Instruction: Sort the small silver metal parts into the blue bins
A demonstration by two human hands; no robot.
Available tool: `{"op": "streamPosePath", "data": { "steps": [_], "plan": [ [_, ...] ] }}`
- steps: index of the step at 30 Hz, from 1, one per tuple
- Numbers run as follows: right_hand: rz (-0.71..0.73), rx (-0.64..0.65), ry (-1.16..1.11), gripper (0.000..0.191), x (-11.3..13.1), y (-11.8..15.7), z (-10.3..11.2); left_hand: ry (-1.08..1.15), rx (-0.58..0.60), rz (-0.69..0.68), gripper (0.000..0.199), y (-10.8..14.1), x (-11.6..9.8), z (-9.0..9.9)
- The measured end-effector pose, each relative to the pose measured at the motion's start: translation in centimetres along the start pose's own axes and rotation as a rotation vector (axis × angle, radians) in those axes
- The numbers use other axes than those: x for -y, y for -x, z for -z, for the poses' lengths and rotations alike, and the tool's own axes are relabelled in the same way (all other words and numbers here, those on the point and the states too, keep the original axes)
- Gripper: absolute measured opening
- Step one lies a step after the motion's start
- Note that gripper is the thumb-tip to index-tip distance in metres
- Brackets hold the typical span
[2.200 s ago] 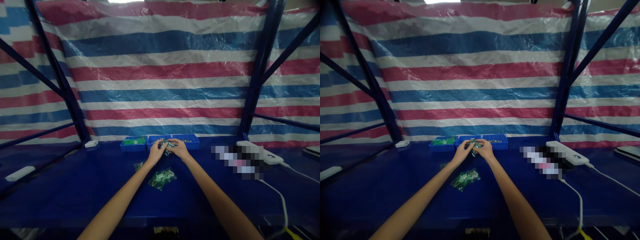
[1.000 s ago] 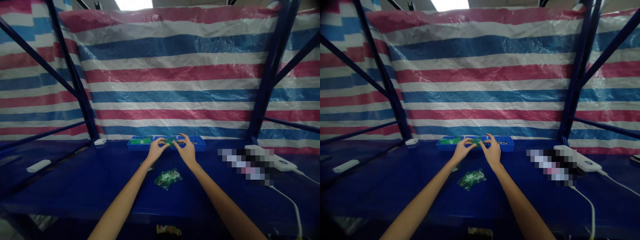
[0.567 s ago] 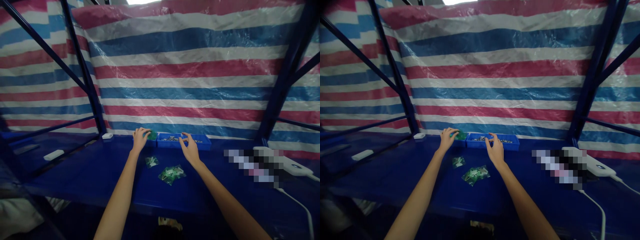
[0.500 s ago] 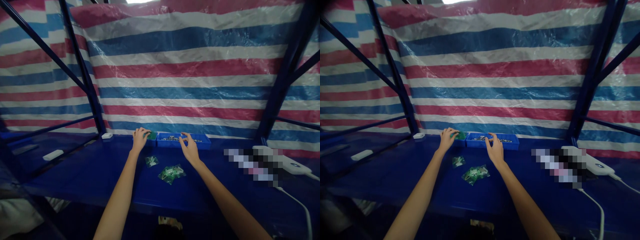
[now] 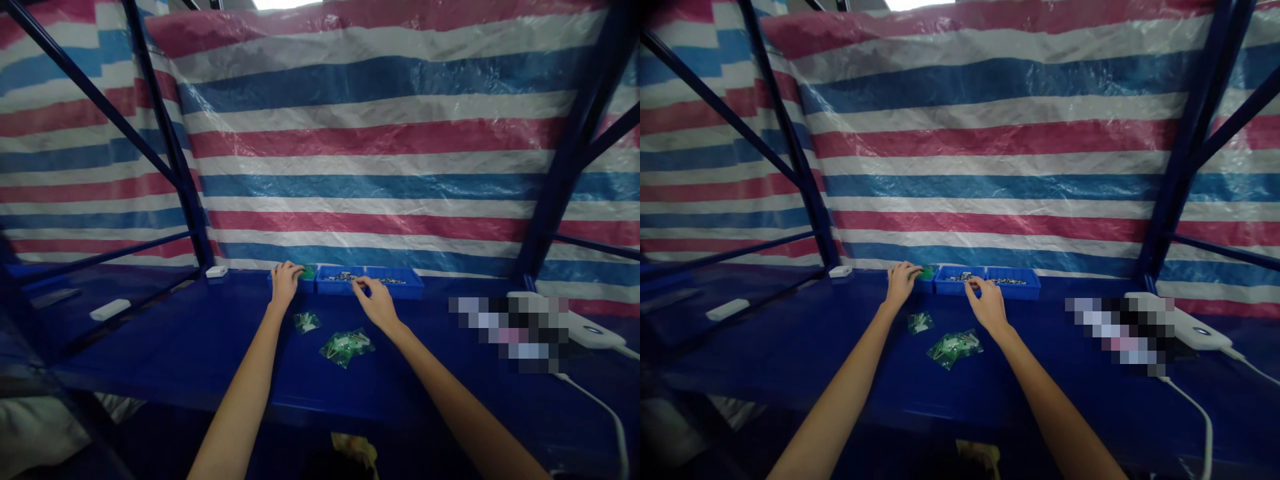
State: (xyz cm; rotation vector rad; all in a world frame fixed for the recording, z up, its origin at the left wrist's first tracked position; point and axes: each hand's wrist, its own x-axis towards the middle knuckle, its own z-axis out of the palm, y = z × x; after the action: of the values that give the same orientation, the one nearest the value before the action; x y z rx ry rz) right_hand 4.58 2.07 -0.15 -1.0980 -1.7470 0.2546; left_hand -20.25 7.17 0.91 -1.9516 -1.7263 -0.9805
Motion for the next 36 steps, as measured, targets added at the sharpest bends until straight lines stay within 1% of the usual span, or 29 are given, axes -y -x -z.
{"op": "streamPosePath", "data": {
  "steps": [4,11,13,18,23,25,28,31,32,34,35,36],
  "plan": [
    [0.049,0.092,-0.002,0.022,0.5,0.3,-0.2,0.009,0.001,0.039,0.023,0.1,0.0,-0.5],
    [0.068,0.159,-0.006,0.021,0.8,0.6,-0.4,-0.023,0.044,0.108,0.025,0.3,0.4,-1.2],
    [0.07,0.179,-0.004,0.021,0.7,0.7,-0.4,-0.043,0.052,0.087,0.026,0.4,0.4,-1.2],
    [0.072,0.223,-0.007,0.021,0.6,0.6,-0.3,-0.101,0.044,-0.051,0.029,0.4,0.3,-1.0],
    [0.066,0.233,-0.007,0.022,0.6,0.5,-0.4,-0.119,0.063,-0.04,0.029,0.6,0.0,-1.1],
    [0.062,0.272,-0.014,0.022,0.6,0.6,-0.5,-0.107,0.067,-0.019,0.029,0.7,-0.2,-1.0],
    [0.057,0.378,-0.045,0.024,0.5,0.8,-0.5,-0.088,0.082,-0.005,0.031,0.7,-0.5,-0.6],
    [0.003,0.547,-0.07,0.03,0.2,0.8,-0.1,-0.085,0.069,-0.036,0.03,0.6,-0.5,0.2],
    [-0.024,0.621,-0.072,0.037,0.1,0.8,0.2,-0.09,0.045,-0.038,0.033,0.5,-0.5,0.4],
    [-0.072,0.778,-0.068,0.053,0.0,0.7,0.9,-0.112,-0.001,-0.005,0.047,0.5,-0.4,0.9],
    [-0.088,0.851,-0.062,0.062,0.0,0.6,1.3,-0.129,-0.009,0.024,0.053,0.5,-0.4,1.1],
    [-0.1,0.915,-0.054,0.07,0.0,0.5,1.6,-0.144,-0.006,0.053,0.054,0.5,-0.3,1.3]
  ]
}}
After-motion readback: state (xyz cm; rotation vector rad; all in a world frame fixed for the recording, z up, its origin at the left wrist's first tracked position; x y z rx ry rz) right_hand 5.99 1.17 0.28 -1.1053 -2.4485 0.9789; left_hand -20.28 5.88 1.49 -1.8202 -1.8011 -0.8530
